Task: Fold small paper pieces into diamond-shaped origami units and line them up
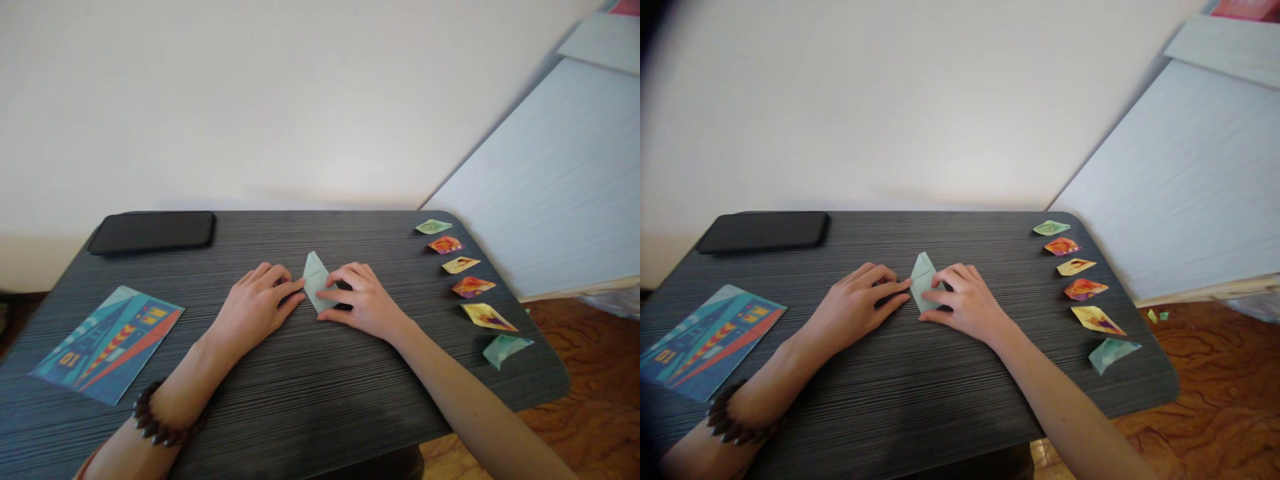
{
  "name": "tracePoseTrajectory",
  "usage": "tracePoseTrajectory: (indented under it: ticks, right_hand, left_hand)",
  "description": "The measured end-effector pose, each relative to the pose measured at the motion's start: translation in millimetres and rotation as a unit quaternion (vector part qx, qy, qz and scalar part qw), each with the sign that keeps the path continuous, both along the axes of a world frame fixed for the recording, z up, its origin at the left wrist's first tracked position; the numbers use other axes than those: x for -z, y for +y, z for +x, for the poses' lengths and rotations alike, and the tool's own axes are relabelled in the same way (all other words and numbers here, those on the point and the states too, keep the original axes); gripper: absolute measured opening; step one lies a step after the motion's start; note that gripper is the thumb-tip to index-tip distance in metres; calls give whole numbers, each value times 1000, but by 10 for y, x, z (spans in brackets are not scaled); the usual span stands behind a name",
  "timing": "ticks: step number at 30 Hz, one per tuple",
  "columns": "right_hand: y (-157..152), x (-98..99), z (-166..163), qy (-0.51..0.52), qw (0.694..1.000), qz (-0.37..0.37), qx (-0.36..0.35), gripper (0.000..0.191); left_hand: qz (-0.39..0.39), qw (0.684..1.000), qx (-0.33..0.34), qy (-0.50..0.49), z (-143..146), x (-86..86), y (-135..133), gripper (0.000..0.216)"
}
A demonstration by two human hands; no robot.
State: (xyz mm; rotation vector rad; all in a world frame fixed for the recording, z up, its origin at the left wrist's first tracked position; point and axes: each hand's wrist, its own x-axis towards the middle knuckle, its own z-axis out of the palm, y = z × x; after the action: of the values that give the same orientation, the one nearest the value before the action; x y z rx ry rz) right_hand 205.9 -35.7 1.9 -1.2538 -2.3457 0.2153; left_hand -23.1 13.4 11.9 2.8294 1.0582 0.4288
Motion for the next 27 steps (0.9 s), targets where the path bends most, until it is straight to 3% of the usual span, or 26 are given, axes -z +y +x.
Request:
tracePoseTrajectory:
  ticks: [2,8,14,19,27]
  right_hand:
    - [1,20,3,-4,1000,19,-8,24]
    - [28,56,-48,36,999,14,34,23]
    - [51,20,-25,87,994,-39,57,20]
    - [18,-2,7,95,993,-54,48,19]
    - [-31,68,-152,115,974,-37,192,13]
  left_hand:
    - [16,1000,4,-19,5,22,2,27]
    - [22,994,94,-55,65,99,-22,26]
    - [50,995,21,-78,218,79,-128,18]
    - [53,995,0,-86,260,63,-150,18]
    - [57,997,0,-46,249,38,-159,23]
